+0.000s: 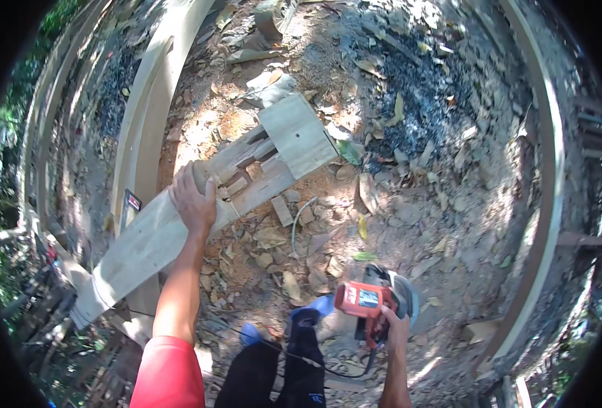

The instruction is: The person marks a wooden beam using a square and pencil, then cuts a section using a circular saw, removes the cut piece, and uses a hand saw to refine a joint while standing at an outdoor construction site.

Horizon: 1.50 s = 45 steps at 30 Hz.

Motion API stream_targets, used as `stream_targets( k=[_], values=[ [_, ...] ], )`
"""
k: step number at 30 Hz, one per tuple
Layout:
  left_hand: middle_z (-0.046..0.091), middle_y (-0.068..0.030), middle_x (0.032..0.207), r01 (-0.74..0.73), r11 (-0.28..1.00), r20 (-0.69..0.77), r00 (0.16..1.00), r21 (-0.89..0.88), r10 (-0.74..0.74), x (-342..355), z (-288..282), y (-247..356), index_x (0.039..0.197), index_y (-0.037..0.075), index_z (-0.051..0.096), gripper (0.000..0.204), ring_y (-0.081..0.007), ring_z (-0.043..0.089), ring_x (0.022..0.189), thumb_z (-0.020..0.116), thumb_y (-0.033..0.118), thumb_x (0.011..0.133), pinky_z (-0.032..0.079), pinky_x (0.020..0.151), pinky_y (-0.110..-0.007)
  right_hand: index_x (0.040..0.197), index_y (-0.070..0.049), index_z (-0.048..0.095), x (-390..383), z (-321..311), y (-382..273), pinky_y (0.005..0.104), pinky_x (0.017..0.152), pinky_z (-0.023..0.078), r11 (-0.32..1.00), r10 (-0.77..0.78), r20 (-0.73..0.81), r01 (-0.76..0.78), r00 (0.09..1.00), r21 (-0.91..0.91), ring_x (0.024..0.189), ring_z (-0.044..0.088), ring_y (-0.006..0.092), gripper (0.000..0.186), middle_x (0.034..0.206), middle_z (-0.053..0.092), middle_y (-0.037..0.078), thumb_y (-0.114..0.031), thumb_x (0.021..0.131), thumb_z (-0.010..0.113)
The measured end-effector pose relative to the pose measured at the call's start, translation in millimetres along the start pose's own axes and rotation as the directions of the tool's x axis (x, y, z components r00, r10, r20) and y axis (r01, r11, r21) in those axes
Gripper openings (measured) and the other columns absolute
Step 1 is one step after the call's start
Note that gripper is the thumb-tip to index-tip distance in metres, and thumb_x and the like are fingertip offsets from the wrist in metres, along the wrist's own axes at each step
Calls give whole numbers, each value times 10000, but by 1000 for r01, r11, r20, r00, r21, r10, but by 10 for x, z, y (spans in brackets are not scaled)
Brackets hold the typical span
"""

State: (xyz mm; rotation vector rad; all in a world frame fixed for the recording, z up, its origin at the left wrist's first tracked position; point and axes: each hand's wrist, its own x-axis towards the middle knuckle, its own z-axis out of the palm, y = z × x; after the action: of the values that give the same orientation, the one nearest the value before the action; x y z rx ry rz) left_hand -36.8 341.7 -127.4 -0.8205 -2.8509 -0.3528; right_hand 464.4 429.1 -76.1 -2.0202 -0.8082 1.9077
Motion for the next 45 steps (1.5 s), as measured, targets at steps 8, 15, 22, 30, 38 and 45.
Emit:
stream_targets(
  k=[8, 15, 22, 30, 38, 45],
  values=[
    [437, -108, 1418, 47, 999, 11, 999, -2, -47, 34, -47, 51, 1398, 152, 435, 634, -295, 341, 1356, 620, 371, 832, 175, 1157, -501, 1036, 10, 610, -412, 1207, -1284, 213, 428, 358, 841, -405, 230, 460, 885, -285, 491, 482, 47, 289, 655, 561, -6, -86, 796, 741],
    [434, -118, 1414, 54, 998, 8, 999, -25, -54, 43, -90, -12, 1398, 129, 430, 650, -302, 339, 1358, 637, 332, 816, 179, 1157, -487, 981, -2, 637, -469, 2062, -1872, 218, 485, 372, 779, -420, 329, 522, 846, -349, 525, 503, 68, 210, 638, 562, 5, -135, 828, 688],
    [386, -53, 1478, 92, 995, 47, 995, -40, -90, 36, -111, 2, 1398, 134, 417, 670, -286, 338, 1362, 642, 327, 798, 167, 1158, -514, 967, -7, 633, -326, 2116, -1597, 214, 496, 374, 687, -492, 381, 618, 783, -384, 527, 494, 60, 189, 650, 573, 3, -124, 830, 689],
    [450, -83, 1399, 59, 998, -26, 998, -35, -59, 0, 1, -63, 1395, 170, 440, 644, -271, 355, 1344, 639, 341, 807, 189, 1148, -509, 981, 7, 625, -254, 2053, -1411, 213, 483, 368, 713, -515, 385, 632, 766, -304, 522, 502, 68, 203, 635, 569, 13, -126, 834, 669],
    [475, -115, 1384, 28, 1000, -80, 996, -9, -28, -25, 100, -99, 1397, 150, 451, 614, -281, 368, 1334, 584, 413, 859, 185, 1151, -472, 991, 4, 623, -76, 1924, -1434, 192, 464, 361, 686, -548, 469, 693, 692, -223, 509, 489, 44, 198, 657, 569, -8, -87, 832, 699],
    [492, -111, 1367, 25, 998, -132, 991, -49, -32, -68, 107, -147, 1375, 162, 475, 605, -271, 377, 1328, 596, 408, 836, 184, 1151, -478, 999, 39, 597, -55, 1927, -1327, 237, 493, 387, 599, -604, 456, 750, 653, -281, 510, 492, 105, 268, 585, 521, 30, -171, 839, 646]
  ],
)
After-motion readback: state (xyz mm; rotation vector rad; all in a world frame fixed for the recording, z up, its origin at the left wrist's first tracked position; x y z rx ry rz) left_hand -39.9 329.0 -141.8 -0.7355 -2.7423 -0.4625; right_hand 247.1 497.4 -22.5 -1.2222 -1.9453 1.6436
